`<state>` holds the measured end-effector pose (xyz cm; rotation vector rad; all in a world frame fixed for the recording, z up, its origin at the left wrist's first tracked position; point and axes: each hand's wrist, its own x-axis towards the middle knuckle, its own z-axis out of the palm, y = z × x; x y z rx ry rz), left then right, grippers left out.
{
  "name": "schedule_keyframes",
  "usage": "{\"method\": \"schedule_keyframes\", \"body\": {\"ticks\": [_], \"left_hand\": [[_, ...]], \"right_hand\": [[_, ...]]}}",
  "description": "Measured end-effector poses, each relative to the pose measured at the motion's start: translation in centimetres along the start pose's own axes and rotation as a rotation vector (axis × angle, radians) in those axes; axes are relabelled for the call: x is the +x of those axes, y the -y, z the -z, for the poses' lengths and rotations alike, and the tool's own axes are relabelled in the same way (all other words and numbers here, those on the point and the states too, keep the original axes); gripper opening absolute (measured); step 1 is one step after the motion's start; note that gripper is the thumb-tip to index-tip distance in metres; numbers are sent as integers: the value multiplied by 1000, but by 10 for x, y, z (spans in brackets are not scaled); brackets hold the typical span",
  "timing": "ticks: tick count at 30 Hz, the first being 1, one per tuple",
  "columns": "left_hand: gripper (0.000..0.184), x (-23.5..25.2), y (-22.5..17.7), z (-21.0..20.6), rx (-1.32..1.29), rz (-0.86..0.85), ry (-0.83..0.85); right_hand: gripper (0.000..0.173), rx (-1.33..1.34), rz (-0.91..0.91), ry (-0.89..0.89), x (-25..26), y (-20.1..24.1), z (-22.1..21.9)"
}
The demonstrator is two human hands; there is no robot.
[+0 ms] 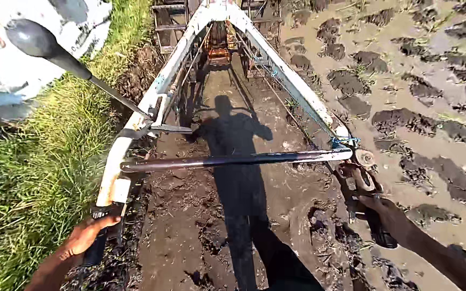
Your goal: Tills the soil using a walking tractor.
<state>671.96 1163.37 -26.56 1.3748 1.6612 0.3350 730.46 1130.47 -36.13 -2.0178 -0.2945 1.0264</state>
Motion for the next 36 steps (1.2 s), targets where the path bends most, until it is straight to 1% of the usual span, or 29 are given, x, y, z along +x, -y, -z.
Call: {"method": "schedule_keyframes", "body": {"ticks": [3,6,8,10,14,16,19,21,22,26,28,33,36], "left_hand": [[25,38,-37,-21,-28,-23,-13],[25,84,-73,-29,-47,10,-20],[28,111,-98,-32,-1,36,-34],[39,140,-119,-36,30,56,-32],[36,205,-157,-33,61,26,-66],[39,220,-180,-46,86,-11,-42],[37,218,-226,-99,85,-43,10],[39,219,-246,-140,6,17,-19],[37,225,-255,-152,-14,35,-53],[31,272,-307,-168,23,98,-117],[35,302,-331,-178,73,111,-141],[35,375,-387,-189,169,87,-145],[38,419,-430,-193,175,97,-143]], "right_hand": [[47,24,-9,5,37,43,-9],[47,9,-29,83,72,98,-19],[49,6,-28,114,100,120,-21],[47,15,-15,119,134,136,-22],[42,96,3,98,201,167,-31],[42,104,4,82,240,180,-12],[40,-1,20,0,304,199,44],[42,-100,22,26,338,214,69],[43,-105,24,60,355,217,72],[43,38,-6,110,416,241,55],[39,56,-36,95,448,262,52],[46,126,-120,170,521,327,42],[39,128,-45,89,562,372,24]]}}
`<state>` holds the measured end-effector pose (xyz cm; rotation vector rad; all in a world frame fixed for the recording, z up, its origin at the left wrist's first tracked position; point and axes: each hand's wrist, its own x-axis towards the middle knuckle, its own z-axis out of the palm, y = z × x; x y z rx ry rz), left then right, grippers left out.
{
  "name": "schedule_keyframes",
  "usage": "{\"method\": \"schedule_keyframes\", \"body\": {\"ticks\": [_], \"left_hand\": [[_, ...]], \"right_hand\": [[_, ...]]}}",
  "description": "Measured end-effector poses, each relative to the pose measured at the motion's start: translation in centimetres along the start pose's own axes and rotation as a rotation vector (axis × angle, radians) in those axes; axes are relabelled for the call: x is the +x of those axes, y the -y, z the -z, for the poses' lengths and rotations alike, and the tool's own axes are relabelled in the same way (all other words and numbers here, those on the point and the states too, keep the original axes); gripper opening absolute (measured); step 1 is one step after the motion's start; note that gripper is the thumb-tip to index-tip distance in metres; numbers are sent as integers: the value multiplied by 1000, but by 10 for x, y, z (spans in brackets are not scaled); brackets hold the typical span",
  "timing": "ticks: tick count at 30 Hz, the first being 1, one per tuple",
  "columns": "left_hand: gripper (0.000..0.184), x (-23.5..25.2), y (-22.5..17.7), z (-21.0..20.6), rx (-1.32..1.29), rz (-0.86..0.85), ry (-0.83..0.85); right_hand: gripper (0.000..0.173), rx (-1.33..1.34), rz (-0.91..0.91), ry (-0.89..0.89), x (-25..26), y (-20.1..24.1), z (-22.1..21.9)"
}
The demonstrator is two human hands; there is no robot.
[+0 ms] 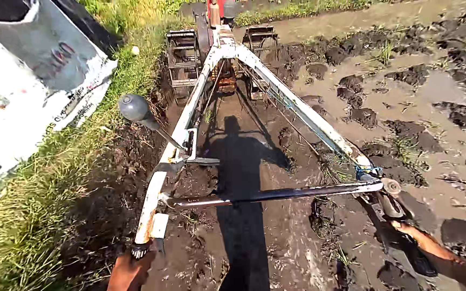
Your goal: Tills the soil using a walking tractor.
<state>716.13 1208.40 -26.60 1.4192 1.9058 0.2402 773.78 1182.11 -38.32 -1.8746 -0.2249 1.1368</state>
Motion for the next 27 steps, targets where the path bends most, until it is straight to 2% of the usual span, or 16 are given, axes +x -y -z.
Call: {"method": "schedule_keyframes", "body": {"ticks": [5,8,11,14,16,18,20,22,27], "left_hand": [[37,80,-59,-10,-5,33,-19],[45,130,-77,3,136,-85,-135],[59,204,-66,52,293,-153,-222],[65,295,-53,119,397,-94,-292],[66,352,-46,155,430,-54,-298],[61,391,-49,169,424,-29,-289],[53,411,-74,164,410,-62,-305],[50,416,-113,144,411,-76,-300],[57,470,-176,120,434,-53,-326]], "right_hand": [[38,-204,75,-203,75,57,-15],[43,-345,119,-266,97,100,-44],[36,-262,81,-178,80,128,-125],[35,-81,13,60,67,144,-220],[34,-60,-7,185,67,149,-271],[33,-48,-4,221,82,146,-307],[36,-11,5,181,116,147,-312],[37,-32,36,95,154,172,-297],[45,-114,-40,-14,215,248,-292]]}}
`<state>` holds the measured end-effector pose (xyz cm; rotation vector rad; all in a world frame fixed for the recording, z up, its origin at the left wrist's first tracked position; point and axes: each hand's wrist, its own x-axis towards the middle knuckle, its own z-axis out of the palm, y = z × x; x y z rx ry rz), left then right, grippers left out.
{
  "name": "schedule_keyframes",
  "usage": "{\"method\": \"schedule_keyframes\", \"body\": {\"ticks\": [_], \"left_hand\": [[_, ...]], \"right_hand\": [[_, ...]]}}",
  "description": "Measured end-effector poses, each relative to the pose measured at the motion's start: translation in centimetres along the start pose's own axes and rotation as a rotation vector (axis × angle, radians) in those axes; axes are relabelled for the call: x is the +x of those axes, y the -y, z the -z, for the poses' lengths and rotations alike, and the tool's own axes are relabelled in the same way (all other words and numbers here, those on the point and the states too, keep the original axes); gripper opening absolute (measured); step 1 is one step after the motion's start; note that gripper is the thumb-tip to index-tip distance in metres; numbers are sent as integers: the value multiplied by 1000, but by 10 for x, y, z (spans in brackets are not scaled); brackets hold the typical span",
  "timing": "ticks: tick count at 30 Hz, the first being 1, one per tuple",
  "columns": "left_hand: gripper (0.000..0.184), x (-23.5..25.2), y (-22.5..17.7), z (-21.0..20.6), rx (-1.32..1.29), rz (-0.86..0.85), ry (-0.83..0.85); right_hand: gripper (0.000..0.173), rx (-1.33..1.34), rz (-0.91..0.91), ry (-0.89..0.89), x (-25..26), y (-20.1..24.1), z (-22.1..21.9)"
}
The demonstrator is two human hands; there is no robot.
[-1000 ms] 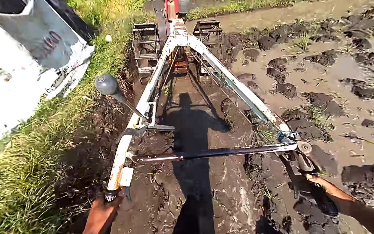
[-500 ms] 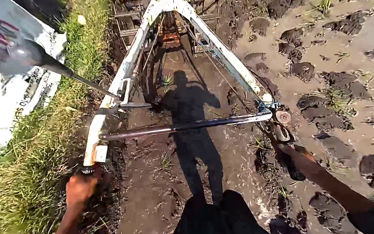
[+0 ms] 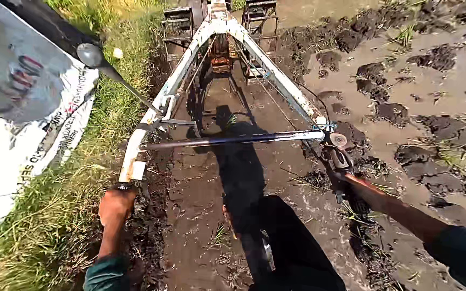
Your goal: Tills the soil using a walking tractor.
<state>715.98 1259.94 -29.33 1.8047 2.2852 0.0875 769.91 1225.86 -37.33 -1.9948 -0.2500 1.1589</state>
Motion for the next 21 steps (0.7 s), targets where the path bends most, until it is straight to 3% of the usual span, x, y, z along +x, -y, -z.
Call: {"method": "schedule_keyframes", "body": {"ticks": [3,7,9,12,16,19,21], "left_hand": [[56,49,-40,3,-33,-36,2],[56,119,-90,6,-53,-91,-20],[57,163,-100,5,-61,-109,-44],[58,245,-93,12,-56,-122,-57],[61,359,-84,21,-62,-128,-72],[62,447,-75,37,-58,-126,-25],[61,496,-79,45,-71,-121,15]], "right_hand": [[47,-11,27,-151,37,53,-14],[58,-221,44,-296,89,126,-27],[60,-281,22,-337,108,154,-44],[52,-215,34,-338,122,185,-98],[34,38,11,-280,122,232,-202],[40,160,-14,-72,129,261,-269],[41,213,-21,-28,144,274,-303]]}}
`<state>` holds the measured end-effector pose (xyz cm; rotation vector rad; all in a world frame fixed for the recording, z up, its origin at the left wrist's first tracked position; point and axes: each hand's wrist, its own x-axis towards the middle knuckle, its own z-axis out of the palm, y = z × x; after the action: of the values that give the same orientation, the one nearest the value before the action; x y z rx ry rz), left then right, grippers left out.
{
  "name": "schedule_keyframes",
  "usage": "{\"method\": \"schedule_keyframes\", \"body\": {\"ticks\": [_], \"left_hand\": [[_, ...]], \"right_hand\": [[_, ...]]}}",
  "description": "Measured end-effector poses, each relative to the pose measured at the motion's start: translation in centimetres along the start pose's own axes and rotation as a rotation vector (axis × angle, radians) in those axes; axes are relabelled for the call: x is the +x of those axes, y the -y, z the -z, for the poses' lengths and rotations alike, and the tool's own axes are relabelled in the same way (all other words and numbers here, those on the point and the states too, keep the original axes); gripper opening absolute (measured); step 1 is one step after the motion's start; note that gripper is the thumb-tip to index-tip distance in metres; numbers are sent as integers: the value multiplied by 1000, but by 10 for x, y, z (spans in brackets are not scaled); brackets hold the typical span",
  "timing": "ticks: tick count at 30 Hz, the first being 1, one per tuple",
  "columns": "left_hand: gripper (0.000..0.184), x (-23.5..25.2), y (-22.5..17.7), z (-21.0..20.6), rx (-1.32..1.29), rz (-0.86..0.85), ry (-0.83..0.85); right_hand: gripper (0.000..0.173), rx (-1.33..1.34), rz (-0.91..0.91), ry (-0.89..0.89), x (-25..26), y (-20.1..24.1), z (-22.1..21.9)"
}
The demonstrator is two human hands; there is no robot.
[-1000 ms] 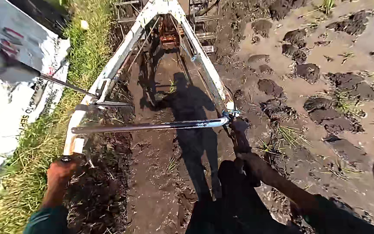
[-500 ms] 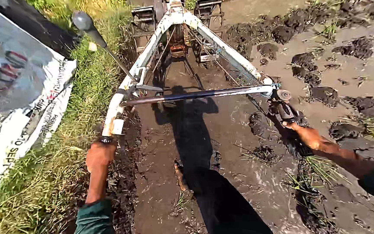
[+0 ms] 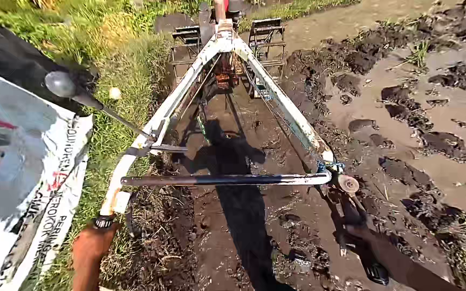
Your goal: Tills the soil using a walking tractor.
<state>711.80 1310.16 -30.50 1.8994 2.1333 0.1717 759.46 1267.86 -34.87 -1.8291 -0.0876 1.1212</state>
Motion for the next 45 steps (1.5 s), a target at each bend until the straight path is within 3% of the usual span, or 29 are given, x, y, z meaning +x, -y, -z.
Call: {"method": "schedule_keyframes", "body": {"ticks": [2,5,7,8,9,11,12,14,16,19,20,25,27,29,30,32,34,36,39,41,43,45], "left_hand": [[64,27,-17,7,-3,-26,-13],[76,32,-63,3,-260,-314,-272],[57,18,-136,-1,-603,-464,-430],[45,6,-185,2,-799,-455,-334],[42,-1,-232,6,-985,-394,-119],[50,11,-312,7,-1344,-229,315],[55,22,-345,4,-1471,-162,441],[51,46,-388,-7,-1541,-119,438],[41,80,-404,-24,-1397,-118,240],[59,170,-397,-35,-1219,-62,41],[51,198,-395,-33,-1280,-18,-12],[17,350,-406,4,-1706,70,-91],[17,406,-419,13,-1754,139,-189],[22,432,-413,29,-1606,185,-125],[31,432,-406,36,-1500,162,16],[37,452,-431,16,-1450,69,49],[21,470,-483,-12,-1582,39,4],[18,481,-532,-17,-1643,38,53],[42,472,-573,-27,-1565,-49,296],[40,470,-598,-30,-1520,-26,380],[42,499,-621,-33,-1447,22,337],[43,542,-626,-23,-1190,-90,237]], "right_hand": [[41,30,5,-32,22,8,-18],[40,-13,32,-93,62,46,-17],[41,-60,31,-147,85,81,-25],[43,-86,26,-177,95,98,-28],[45,-115,32,-209,107,113,-30],[47,-176,50,-261,134,139,-33],[47,-204,53,-269,144,151,-37],[48,-234,53,-252,162,169,-64],[51,-242,50,-233,174,179,-104],[49,-188,26,-204,188,197,-179],[48,-160,19,-172,191,203,-205],[38,-41,29,-11,216,255,-336],[38,17,26,47,234,271,-380],[37,57,56,50,261,279,-416],[37,70,80,18,278,281,-421],[34,87,89,-53,315,304,-405],[40,54,22,-131,338,328,-376],[43,12,-28,-238,356,372,-373],[44,-53,-18,-281,389,421,-397],[48,-69,-45,-278,411,441,-421],[53,-104,-65,-259,430,461,-449],[55,-146,-38,-216,447,484,-484]]}}
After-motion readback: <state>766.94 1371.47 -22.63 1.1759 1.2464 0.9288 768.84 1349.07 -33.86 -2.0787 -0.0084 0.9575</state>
